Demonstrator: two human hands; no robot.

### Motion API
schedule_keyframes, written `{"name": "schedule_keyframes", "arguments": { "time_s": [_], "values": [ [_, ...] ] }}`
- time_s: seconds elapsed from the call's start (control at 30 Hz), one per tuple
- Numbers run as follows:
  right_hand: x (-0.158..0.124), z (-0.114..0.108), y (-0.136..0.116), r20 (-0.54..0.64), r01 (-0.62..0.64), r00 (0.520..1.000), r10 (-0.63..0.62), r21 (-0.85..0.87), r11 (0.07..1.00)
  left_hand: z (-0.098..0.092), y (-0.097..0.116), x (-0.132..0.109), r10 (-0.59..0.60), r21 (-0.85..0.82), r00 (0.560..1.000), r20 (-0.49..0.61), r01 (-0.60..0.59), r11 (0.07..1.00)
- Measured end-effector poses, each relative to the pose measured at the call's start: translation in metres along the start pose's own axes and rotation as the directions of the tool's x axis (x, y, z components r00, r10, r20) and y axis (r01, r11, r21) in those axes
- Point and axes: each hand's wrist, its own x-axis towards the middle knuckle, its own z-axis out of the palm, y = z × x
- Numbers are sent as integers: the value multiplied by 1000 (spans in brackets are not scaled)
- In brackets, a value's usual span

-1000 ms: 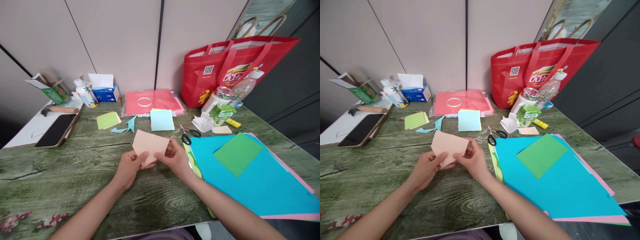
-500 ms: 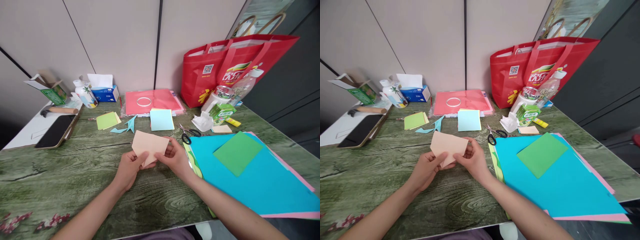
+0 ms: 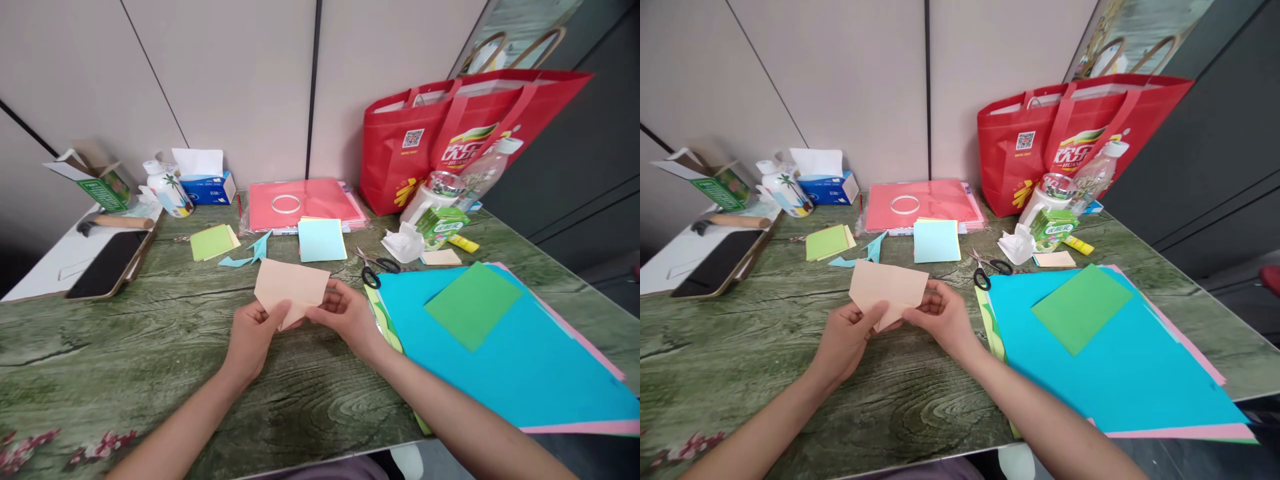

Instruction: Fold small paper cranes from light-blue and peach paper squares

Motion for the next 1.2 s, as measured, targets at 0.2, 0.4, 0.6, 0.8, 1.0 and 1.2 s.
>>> {"name": "schedule_keyframes", "arguments": {
  "time_s": [0.2, 0.4, 0.6, 0.8, 1.0, 1.2],
  "values": [
    [0, 0, 0, -6, -41, 999, 42, 72, 997, 2, 2, -1, -19, -27, 999, -30, 18, 999],
    [1, 0, 1, -50, -68, 996, 75, 116, 991, 4, -1, -2, 13, -17, 997, -71, -14, 1000],
    [2, -1, 0, -49, -122, 990, 132, 164, 979, 0, -4, 0, 32, 37, 998, -51, -30, 999],
    [3, -3, 2, 91, -239, 969, 228, 140, 961, -5, -7, 2, 84, 158, 992, -91, -69, 985],
    [0, 3, 6, 112, -244, 966, 233, 104, 964, 2, -5, 1, -38, 34, 997, -66, 41, 999],
    [-2, 7, 11, 31, -196, 981, 193, 100, 976, 6, -4, -2, -70, -54, 996, -56, 67, 996]
  ]
}}
